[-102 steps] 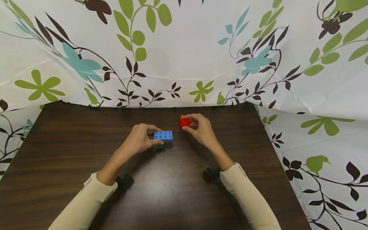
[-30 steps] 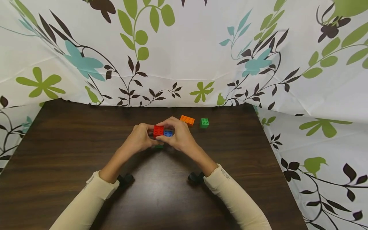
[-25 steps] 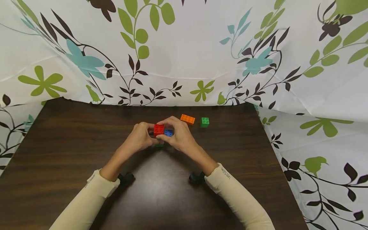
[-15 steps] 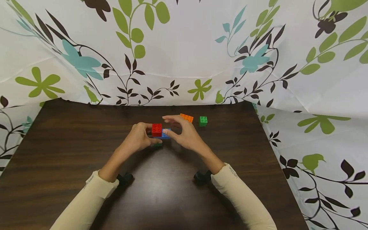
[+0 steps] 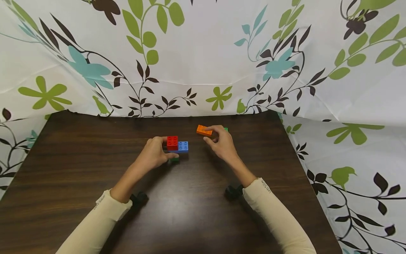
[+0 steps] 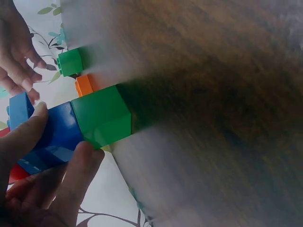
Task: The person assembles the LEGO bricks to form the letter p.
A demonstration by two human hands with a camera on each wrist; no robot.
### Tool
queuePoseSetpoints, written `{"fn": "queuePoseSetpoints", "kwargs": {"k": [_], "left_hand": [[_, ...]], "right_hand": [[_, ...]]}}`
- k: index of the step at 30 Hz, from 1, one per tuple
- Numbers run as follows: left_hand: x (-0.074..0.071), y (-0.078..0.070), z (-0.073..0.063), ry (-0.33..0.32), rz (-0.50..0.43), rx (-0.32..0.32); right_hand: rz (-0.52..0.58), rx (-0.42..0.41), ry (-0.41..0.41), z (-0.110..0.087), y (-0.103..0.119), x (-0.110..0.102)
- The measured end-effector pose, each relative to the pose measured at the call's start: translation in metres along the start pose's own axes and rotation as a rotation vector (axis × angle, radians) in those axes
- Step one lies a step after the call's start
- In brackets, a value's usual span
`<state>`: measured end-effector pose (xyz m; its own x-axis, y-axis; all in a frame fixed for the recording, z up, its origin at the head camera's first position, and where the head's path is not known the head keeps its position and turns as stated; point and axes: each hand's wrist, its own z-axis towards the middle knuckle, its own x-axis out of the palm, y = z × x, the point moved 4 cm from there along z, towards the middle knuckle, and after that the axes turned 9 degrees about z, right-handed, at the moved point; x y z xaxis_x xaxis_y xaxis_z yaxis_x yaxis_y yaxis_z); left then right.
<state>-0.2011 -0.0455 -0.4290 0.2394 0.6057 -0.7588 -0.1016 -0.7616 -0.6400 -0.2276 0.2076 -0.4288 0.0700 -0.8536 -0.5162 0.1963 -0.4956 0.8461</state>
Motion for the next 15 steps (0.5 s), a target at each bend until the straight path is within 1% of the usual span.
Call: {"fn": "queuePoseSetpoints", "kwargs": {"k": [5,8,13,15], "left_hand": [[0.002,0.000,-0.003,-0.008,-0.007,-0.011],[0.004,0.000,-0.004,-0.011,0.011,-0.011],[0.005,0.001,-0.006,-0.005,0.045,-0.019],[0.005,0.002,-0.006,-0.001,0.059,-0.011]], "right_hand": [[-0.067,0.021,-0.037,0.002,-0.018,-0.012],[-0.102,0.026,-0.057,0.005,-0.028,-0.019],[-0.148,0.034,-0.051,0.011,-0.041,-0.024],[-0.168,0.037,-0.045,0.014,-0.046,-0.025]]}}
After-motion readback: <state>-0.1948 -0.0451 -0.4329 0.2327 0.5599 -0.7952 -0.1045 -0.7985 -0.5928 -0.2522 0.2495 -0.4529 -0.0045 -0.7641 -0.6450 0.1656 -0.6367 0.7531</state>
